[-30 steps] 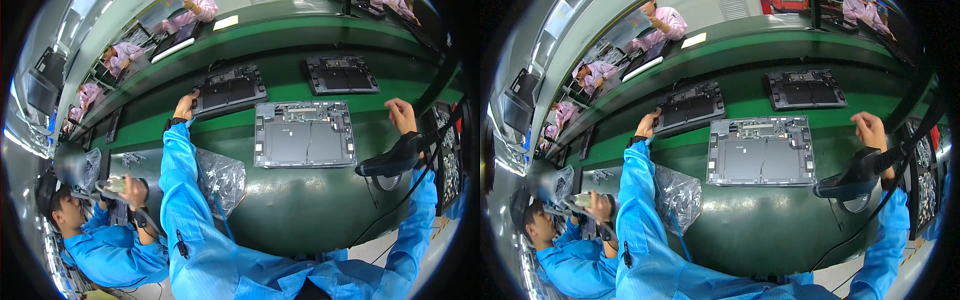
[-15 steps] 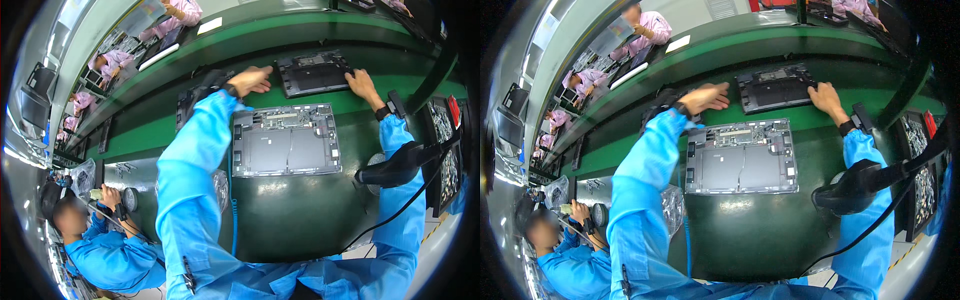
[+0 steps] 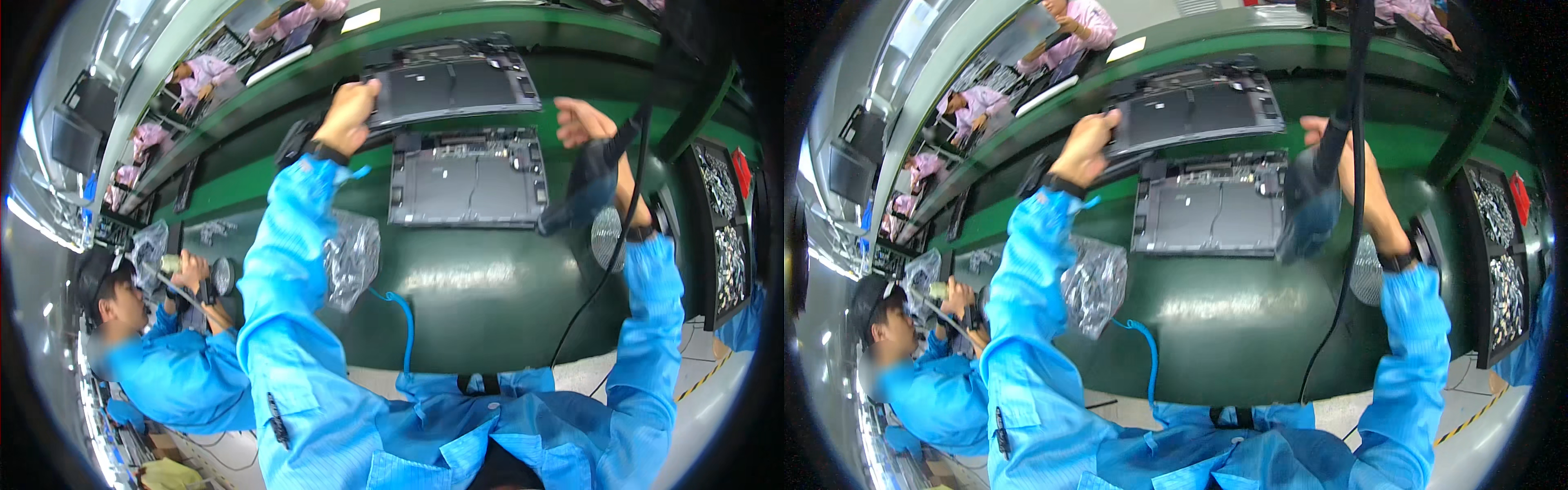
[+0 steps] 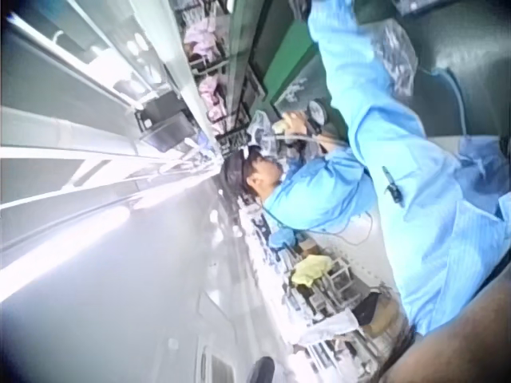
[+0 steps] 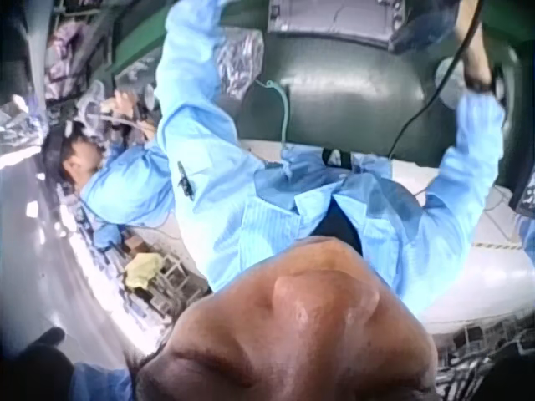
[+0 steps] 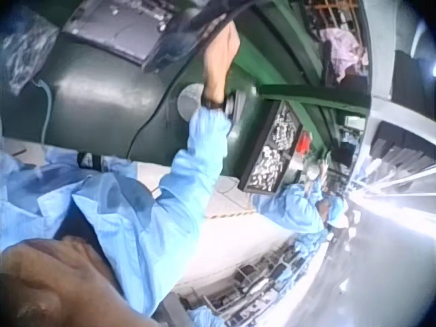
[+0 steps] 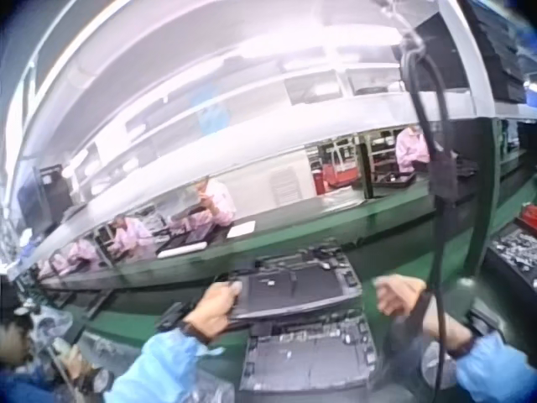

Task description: The recorder uses an electric screwdriver and manual tools to install internal components and wiring inside tablet devices on an assembly line.

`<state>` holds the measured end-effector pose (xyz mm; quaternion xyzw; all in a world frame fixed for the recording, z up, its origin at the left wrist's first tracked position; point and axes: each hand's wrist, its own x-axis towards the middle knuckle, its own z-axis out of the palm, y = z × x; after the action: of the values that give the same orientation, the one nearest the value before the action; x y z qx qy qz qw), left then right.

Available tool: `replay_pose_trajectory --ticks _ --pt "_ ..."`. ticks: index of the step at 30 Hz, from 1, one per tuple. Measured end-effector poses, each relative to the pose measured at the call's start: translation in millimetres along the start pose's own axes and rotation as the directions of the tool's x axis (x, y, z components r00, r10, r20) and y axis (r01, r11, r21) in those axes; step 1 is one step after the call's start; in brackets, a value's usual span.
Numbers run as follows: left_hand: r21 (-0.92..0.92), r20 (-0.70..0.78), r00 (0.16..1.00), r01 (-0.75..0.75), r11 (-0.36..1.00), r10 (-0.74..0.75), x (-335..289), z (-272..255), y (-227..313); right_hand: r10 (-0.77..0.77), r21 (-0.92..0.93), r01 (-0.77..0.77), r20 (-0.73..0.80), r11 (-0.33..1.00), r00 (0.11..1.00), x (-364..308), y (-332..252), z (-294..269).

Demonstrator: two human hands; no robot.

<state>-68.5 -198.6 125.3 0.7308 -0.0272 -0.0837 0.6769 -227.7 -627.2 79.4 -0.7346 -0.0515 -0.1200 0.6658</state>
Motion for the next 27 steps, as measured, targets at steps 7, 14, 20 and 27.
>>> replay_pose_trajectory --ticks 7,14,20,27 --pt "-0.047 -0.25 0.968 0.015 0.999 -0.026 -292 -60 -17 0.184 -0.129 -0.183 -0.001 0.975 0.983 -233 10 -36" --pt "-0.178 -0.295 0.94 0.122 0.977 -0.171 -393 23 -168 -0.005 -0.351 0.13 0.336 0.927 0.942 -295 -35 61" --pt "0.108 -0.211 0.97 -0.096 0.989 0.118 -380 65 -157 -0.043 -0.615 0.184 0.237 0.767 0.971 -328 -24 62" --pt "0.802 -0.086 0.781 -0.315 0.509 0.619 -339 30 -122 -0.003 -0.56 0.111 0.19 0.821 0.982 -329 -32 55"
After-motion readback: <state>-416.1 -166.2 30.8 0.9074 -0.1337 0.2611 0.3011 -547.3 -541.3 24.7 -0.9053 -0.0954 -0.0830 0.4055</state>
